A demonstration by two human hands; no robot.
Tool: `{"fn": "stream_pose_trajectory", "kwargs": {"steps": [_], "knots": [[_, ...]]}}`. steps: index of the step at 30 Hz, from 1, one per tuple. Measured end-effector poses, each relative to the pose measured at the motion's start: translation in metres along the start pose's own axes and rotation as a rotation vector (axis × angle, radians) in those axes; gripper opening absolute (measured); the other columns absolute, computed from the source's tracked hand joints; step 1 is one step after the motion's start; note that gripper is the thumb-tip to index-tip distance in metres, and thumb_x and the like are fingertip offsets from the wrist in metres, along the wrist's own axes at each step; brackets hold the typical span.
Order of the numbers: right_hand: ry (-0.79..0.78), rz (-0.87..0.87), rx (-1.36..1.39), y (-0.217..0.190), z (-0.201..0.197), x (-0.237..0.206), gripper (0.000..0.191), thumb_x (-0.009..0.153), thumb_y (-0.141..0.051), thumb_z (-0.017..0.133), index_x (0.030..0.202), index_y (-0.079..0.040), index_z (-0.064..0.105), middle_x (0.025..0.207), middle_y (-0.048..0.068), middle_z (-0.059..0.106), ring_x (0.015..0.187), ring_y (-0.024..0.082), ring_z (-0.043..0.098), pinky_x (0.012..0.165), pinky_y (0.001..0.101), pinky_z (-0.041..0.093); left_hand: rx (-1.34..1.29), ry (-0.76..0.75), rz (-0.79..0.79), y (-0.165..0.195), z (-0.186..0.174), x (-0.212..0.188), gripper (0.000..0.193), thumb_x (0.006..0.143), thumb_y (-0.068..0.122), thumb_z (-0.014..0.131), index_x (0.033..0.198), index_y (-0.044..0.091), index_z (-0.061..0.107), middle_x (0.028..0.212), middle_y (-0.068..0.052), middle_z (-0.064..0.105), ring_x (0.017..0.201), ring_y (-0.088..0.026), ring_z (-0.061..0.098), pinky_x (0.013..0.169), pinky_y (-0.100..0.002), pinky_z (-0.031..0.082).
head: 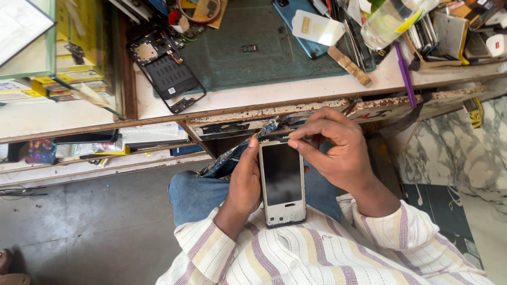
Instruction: The person cleans the edges of a white smartphone with a brush, then uses a metal tool to pry and separate the screen assembly from the frame. They apply adhesive tape to a new screen, align it with the phone body, and use a spray bottle and cotton swabs to clean the screen surface.
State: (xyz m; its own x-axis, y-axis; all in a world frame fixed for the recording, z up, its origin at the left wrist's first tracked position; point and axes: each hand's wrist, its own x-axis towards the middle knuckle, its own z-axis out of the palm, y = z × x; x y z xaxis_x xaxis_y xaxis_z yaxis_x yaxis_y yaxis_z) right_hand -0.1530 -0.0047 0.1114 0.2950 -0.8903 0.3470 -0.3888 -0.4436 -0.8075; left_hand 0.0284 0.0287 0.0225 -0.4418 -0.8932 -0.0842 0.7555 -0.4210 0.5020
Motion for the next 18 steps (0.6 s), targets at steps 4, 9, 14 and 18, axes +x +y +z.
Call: {"fn": "stream_pose_trajectory", "kwargs": {"steps": [4, 9, 14, 18], "knots": [[0.0, 0.049, -0.024, -0.007, 0.011, 0.01, 0.017, 0.084, -0.001, 0.083, 0.099, -0.007, 0.077, 0.093, -0.001, 0.061, 0.071, 0.004, 0.055, 0.059, 0.0195, 0.043, 0.064, 0.146, 0.084, -0.005, -0.009, 0.004, 0.056, 0.114, 0.04, 0.035, 0.14, -0.006, 0.053, 0.132, -0.017, 0.064, 0.119, -0.021, 0.062, 0.106, -0.036, 0.05], [-0.005, 0.086, -0.042, -0.008, 0.018, 0.012, 0.015, 0.085, -0.002, 0.083, 0.098, -0.007, 0.078, 0.091, -0.001, 0.061, 0.069, 0.003, 0.052, 0.057, 0.0194, 0.04, 0.233, 0.085, 0.078, 0.002, -0.01, 0.002, 0.051, 0.11, 0.037, 0.041, 0.139, -0.002, 0.056, 0.127, -0.011, 0.065, 0.115, -0.015, 0.061, 0.104, -0.032, 0.047], [0.002, 0.066, -0.067, -0.01, 0.018, 0.011, 0.015, 0.084, -0.002, 0.082, 0.097, -0.006, 0.076, 0.091, 0.0, 0.062, 0.073, 0.004, 0.057, 0.058, 0.0189, 0.043, 0.468, 0.075, 0.187, 0.009, 0.003, 0.004, 0.039, 0.107, 0.024, 0.053, 0.136, -0.001, 0.061, 0.125, -0.006, 0.065, 0.116, -0.011, 0.057, 0.105, -0.028, 0.043], [-0.01, 0.057, -0.052, -0.013, 0.016, 0.012, 0.015, 0.085, 0.0, 0.08, 0.098, -0.005, 0.076, 0.092, 0.001, 0.063, 0.076, 0.005, 0.06, 0.061, 0.0189, 0.047, 0.596, 0.129, 0.211, 0.013, 0.009, 0.006, 0.036, 0.106, 0.026, 0.056, 0.128, 0.0, 0.067, 0.116, -0.006, 0.071, 0.11, -0.011, 0.061, 0.1, -0.029, 0.048]]}}
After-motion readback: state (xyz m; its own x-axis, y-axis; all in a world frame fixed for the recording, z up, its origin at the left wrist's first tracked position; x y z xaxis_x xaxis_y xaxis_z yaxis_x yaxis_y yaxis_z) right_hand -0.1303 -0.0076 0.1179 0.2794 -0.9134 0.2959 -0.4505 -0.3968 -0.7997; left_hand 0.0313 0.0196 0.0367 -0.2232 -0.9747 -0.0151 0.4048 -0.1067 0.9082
